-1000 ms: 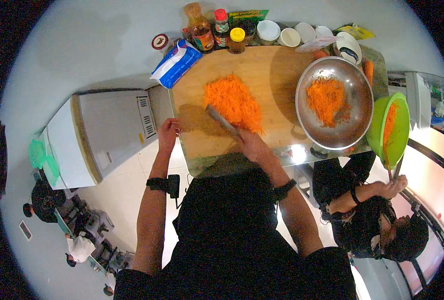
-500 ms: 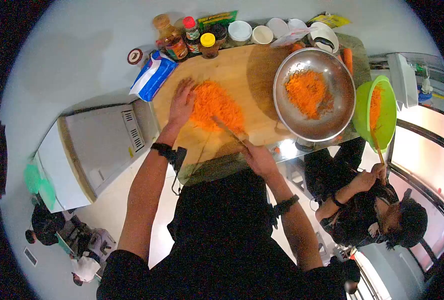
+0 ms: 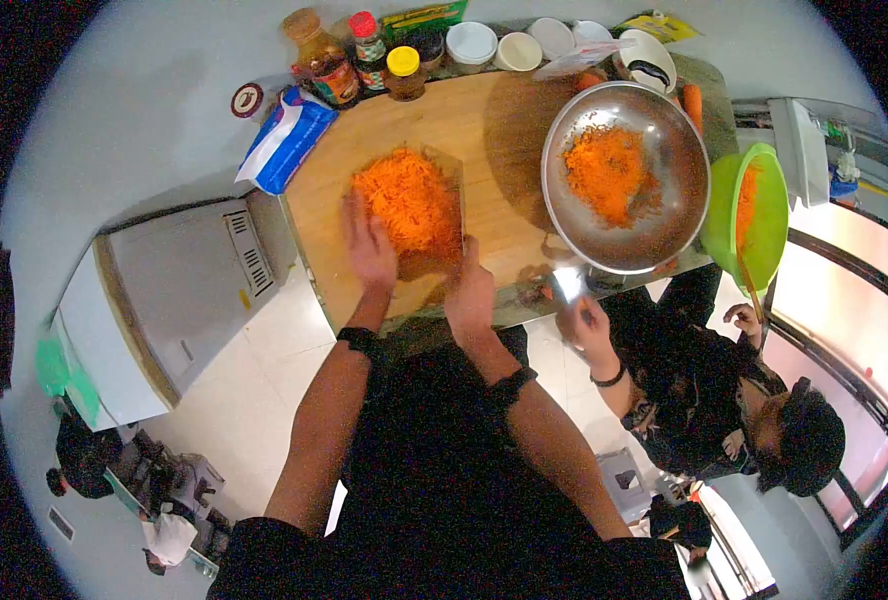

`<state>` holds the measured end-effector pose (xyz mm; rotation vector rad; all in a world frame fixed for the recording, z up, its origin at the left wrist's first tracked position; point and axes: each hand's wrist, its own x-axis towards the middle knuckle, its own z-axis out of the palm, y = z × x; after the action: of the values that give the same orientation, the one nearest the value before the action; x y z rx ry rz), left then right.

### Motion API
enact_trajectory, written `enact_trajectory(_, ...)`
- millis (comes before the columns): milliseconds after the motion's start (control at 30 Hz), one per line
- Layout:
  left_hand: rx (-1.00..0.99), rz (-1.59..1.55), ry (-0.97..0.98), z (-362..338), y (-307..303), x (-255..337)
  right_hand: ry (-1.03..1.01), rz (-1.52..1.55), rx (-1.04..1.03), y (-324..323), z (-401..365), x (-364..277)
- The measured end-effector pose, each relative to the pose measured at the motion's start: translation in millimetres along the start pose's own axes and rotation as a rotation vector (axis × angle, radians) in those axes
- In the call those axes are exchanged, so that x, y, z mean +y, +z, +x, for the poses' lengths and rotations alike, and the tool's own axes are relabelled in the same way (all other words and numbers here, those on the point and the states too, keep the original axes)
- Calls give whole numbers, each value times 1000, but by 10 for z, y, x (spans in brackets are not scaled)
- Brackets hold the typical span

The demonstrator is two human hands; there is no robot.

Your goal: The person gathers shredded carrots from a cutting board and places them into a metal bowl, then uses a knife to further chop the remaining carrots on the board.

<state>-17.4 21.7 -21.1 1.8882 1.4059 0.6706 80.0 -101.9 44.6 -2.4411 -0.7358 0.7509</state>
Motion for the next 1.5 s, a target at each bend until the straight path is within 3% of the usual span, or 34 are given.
enact_trajectory(133, 12, -78, -20, -175, 146, 212, -72, 114, -33, -1, 260, -163)
enact_trajectory(233, -12, -156, -178, -220, 142, 267, -135, 55, -65, -25, 384, -163)
enact_trajectory(333, -81, -176, -124, -128, -85, 133, -129, 4, -106, -122, 395, -205)
enact_trajectory(400, -87, -33, 72, -85, -292, 30, -82, 9, -144, -217, 336, -260)
enact_trajectory(633, -153, 99, 70, 9, -739, -211, -101, 35, -103, -133, 209, 188)
enact_trajectory(700, -126, 111, 126, -3, -802, -227, -303, 118, 0, -162, 234, 206)
enact_trajectory(733, -123, 113, 132, -10, -822, -246, -306, 123, 5, -196, 264, 181)
enact_trajectory(833, -111, 189, 43, -73, -891, -209, -219, 210, -8, -235, 445, 189)
enact_trajectory(900, -102, 184, -24, -151, -970, -155, -149, 82, 14, -227, 593, 278)
enact_trajectory(1000, -69, 163, -36, -306, -1083, -108, -289, -103, 136, -182, 632, 452)
enact_trajectory(1133, -46, 199, -60, -581, -1197, -336, -240, -154, -2, -378, 621, 705)
enact_trajectory(1233, 3, 135, -262, -790, -1357, -309, -314, -256, 43, -665, 481, 1065)
enact_trajectory(1300, 31, 98, -296, -927, -1470, -333, -207, -408, 5, -799, 357, 1251)
enact_trajectory(1500, 72, -5, -424, -1237, -1657, -492, -320, -214, 19, -754, 283, 1479)
